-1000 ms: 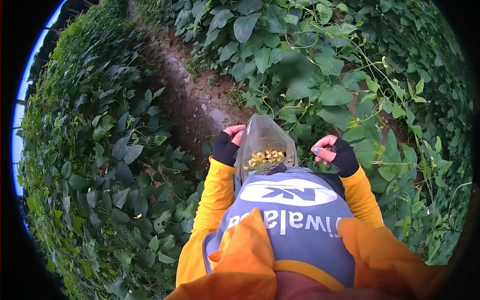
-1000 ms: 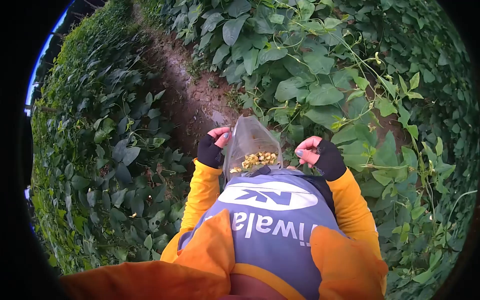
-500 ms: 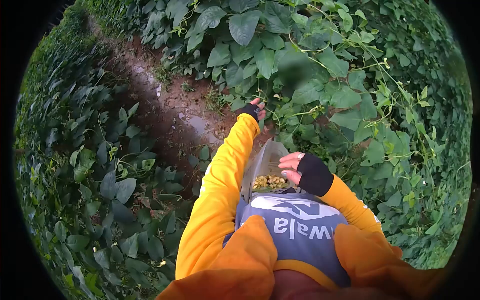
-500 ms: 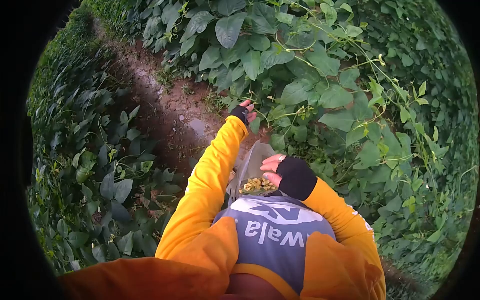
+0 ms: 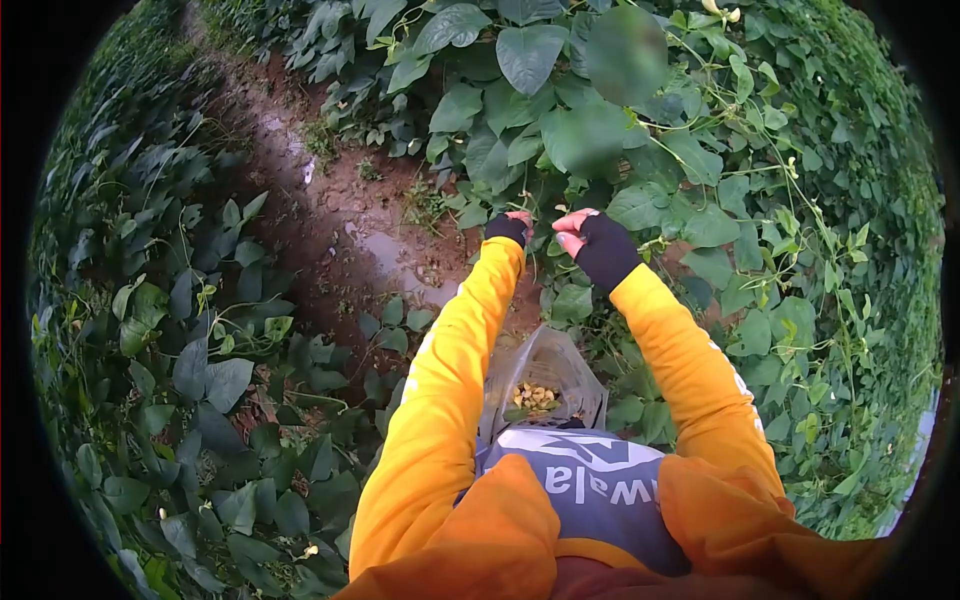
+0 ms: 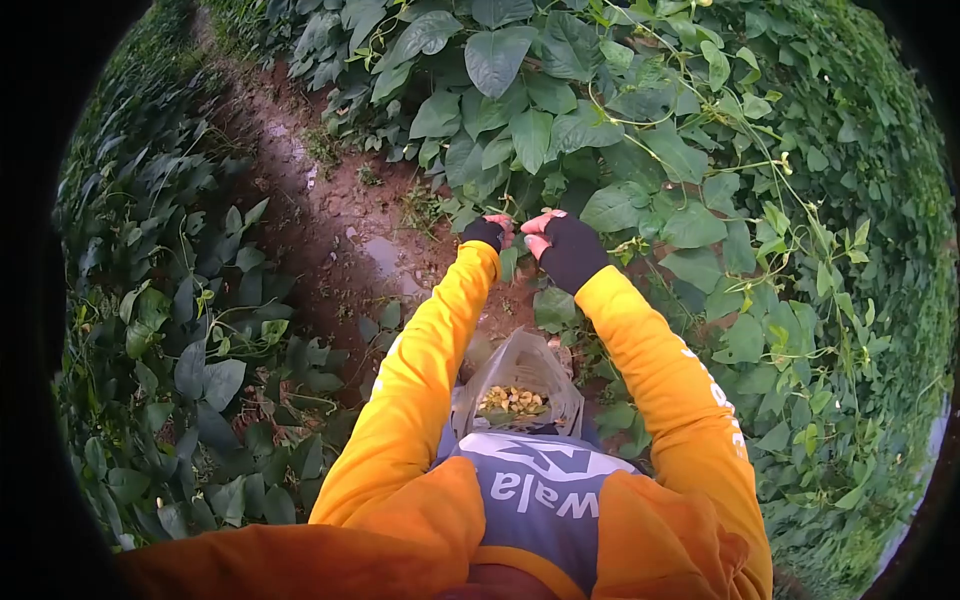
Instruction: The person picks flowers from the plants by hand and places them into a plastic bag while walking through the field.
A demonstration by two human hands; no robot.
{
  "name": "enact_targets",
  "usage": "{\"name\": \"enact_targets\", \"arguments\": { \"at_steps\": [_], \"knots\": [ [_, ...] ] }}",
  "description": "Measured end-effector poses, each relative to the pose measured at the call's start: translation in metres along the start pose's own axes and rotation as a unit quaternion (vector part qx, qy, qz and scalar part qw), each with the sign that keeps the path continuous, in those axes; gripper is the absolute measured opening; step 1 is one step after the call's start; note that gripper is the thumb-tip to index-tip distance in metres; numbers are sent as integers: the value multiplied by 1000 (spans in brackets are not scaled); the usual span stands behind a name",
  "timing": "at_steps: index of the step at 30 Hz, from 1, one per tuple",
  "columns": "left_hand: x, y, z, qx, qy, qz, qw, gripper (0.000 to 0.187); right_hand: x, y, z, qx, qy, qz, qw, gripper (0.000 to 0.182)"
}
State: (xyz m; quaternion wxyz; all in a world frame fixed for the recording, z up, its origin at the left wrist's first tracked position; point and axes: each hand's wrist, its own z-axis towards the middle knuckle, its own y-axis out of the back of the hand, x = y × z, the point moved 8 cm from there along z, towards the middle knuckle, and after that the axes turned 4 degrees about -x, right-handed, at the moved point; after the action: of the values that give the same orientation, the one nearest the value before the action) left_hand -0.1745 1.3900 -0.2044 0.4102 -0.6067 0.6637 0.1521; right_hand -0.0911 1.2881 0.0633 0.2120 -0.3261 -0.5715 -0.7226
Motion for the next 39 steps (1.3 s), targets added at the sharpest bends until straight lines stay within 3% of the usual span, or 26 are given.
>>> {"name": "enact_targets", "arguments": {
  "at_steps": [4,6,8,9,10,11,12,14,16,18,19,21,22,23,24,25,27,31,32,33,34,36,39],
  "knots": [
    [-1,15,-18,-14,-23,-30,999,11,-51,-31,50,31,-121,-71,990,24],
    [-11,31,-34,-36,-95,-16,995,12,-66,-45,69,56,-139,-139,979,27],
    [-32,36,-83,54,-84,-5,995,15,-71,-56,79,80,-184,-188,961,30],
    [-57,34,-132,43,-75,26,996,18,-74,-59,81,99,-227,-239,939,33],
    [-77,30,-166,109,-143,92,979,18,-69,-62,85,101,-229,-239,938,33],
    [-90,26,-209,149,-118,158,969,18,-65,-66,87,121,-240,-256,928,35],
    [-103,21,-248,218,-163,200,941,16,-64,-70,89,141,-251,-274,918,36],
    [-106,19,-301,297,-274,370,837,13,-78,-83,94,139,-264,-265,917,34],
    [-71,35,-319,280,-261,542,748,12,-108,-99,94,142,-298,-269,905,38],
    [-56,46,-320,263,-174,679,663,13,-111,-108,95,166,-282,-301,896,39],
    [-60,49,-320,258,-172,679,665,13,-113,-111,95,187,-270,-334,884,40],
    [-61,53,-321,286,-184,715,610,18,-165,-135,104,163,-263,-289,906,37],
    [-58,58,-318,284,-181,716,612,18,-208,-155,106,136,-260,-245,924,35],
    [-58,60,-314,270,-204,685,645,19,-234,-162,105,3,-267,-30,963,34],
    [-61,61,-311,255,-228,651,677,21,-258,-168,103,-113,-227,189,949,37],
    [-77,58,-312,237,-251,614,710,21,-256,-168,101,-82,-245,150,954,36],
    [-84,58,-310,228,-274,598,718,22,-249,-163,98,-51,-263,111,957,35],
    [-89,60,-309,210,-293,577,733,24,-215,-145,104,-36,-183,-29,982,29],
    [-90,60,-309,210,-292,578,733,24,-217,-146,101,-64,-266,236,933,29],
    [-88,60,-308,220,-269,579,738,25,-215,-154,98,-86,-328,482,808,29],
    [-86,61,-308,229,-243,580,743,27,-209,-151,99,-83,-330,484,806,29],
    [-87,60,-309,228,-246,568,752,27,-199,-152,99,26,-275,245,929,27],
    [-90,58,-311,223,-255,553,761,27,-192,-151,99,5,-256,219,942,13]
  ]
}}
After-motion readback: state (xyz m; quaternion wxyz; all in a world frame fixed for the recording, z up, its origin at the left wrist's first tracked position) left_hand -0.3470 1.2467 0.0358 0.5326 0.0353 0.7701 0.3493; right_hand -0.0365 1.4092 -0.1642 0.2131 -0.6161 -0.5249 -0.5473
